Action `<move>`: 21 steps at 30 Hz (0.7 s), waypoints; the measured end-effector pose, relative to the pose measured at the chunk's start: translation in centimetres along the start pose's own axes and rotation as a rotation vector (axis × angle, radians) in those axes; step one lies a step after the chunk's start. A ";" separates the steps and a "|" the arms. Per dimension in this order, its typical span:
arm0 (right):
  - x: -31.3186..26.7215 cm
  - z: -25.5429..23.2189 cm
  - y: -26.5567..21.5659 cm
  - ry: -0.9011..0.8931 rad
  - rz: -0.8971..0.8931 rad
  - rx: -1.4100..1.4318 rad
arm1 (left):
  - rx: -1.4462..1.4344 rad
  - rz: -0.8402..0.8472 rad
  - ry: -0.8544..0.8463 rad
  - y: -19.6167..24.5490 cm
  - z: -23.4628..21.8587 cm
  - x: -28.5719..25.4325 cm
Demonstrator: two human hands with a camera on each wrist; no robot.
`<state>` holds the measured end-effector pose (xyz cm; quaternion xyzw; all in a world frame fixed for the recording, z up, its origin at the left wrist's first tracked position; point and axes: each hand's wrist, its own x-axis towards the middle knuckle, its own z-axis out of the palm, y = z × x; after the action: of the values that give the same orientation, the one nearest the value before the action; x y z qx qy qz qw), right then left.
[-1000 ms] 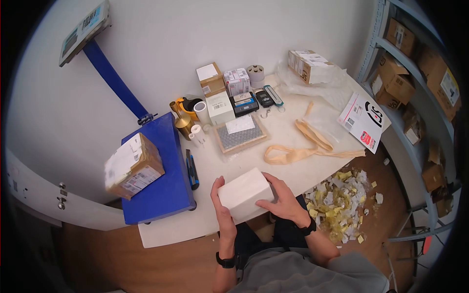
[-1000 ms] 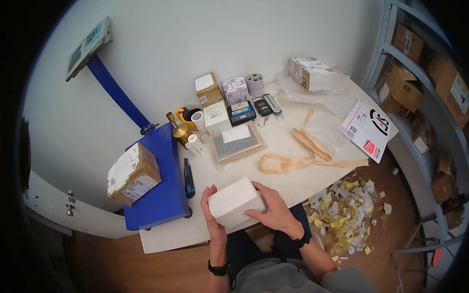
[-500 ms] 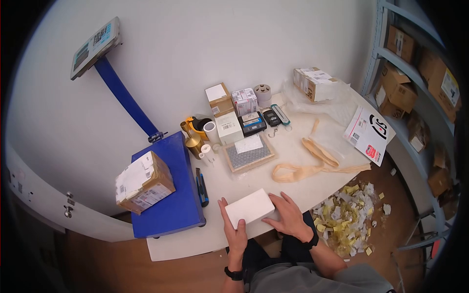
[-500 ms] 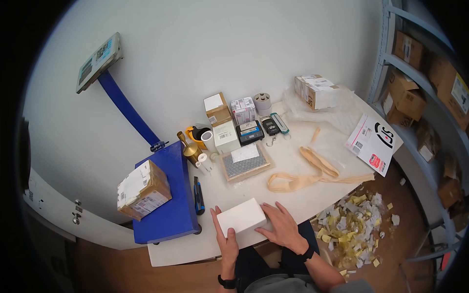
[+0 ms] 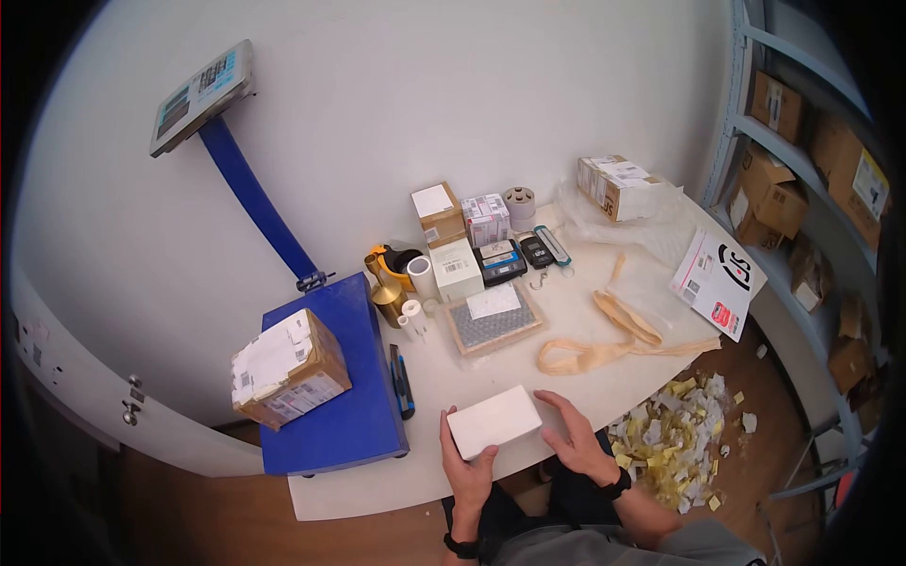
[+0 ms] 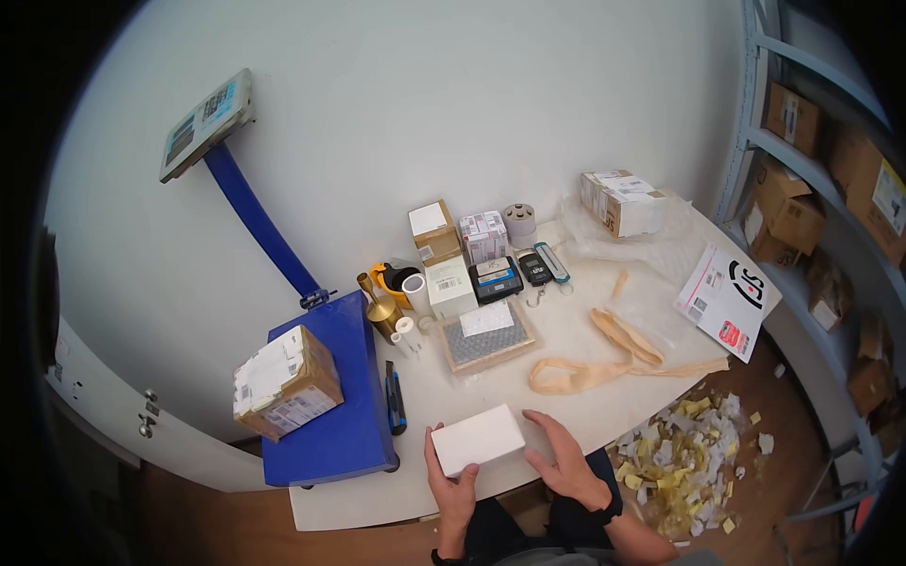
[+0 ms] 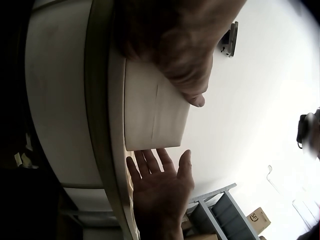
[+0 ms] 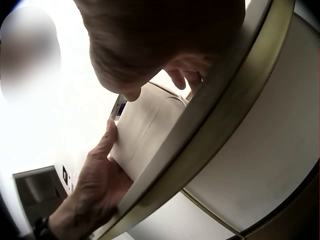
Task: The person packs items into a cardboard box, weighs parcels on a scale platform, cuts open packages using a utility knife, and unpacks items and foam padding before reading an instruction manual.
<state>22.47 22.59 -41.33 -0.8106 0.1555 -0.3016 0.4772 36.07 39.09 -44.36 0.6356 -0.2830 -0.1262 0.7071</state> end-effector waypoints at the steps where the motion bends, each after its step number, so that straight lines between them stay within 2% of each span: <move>1: 0.3 -0.5 -0.1 -0.001 -0.007 -0.005 | -0.006 0.006 0.003 -0.1 0.0 -0.1; 3: 1.7 -1.5 -0.9 0.025 0.036 -0.073 | 0.079 0.058 0.054 -0.4 0.1 -0.1; 6: 6.0 -2.2 -1.6 0.057 0.011 -0.234 | 0.044 0.074 0.146 -0.6 0.6 0.1; 8: 10.7 -2.5 -3.4 0.025 -0.015 -0.338 | 0.045 0.068 0.145 0.1 0.7 0.1; 12: 22.6 0.1 -2.8 0.071 -0.148 -0.496 | 0.070 0.052 0.132 0.0 0.5 0.2; 17: 35.4 6.2 -3.6 0.112 0.002 -0.618 | 0.026 -0.015 0.089 1.2 0.6 0.4; 19: 38.0 8.0 -2.5 0.151 0.038 -0.652 | 0.029 -0.013 0.086 0.7 0.2 0.3; 21: 39.4 8.8 -1.5 0.127 0.171 -0.605 | 0.125 -0.024 0.067 0.2 0.0 0.2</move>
<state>58.37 8.11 -29.78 -0.8793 0.3352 -0.2504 0.2276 36.25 39.03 -44.14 0.6857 -0.2587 -0.0954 0.6737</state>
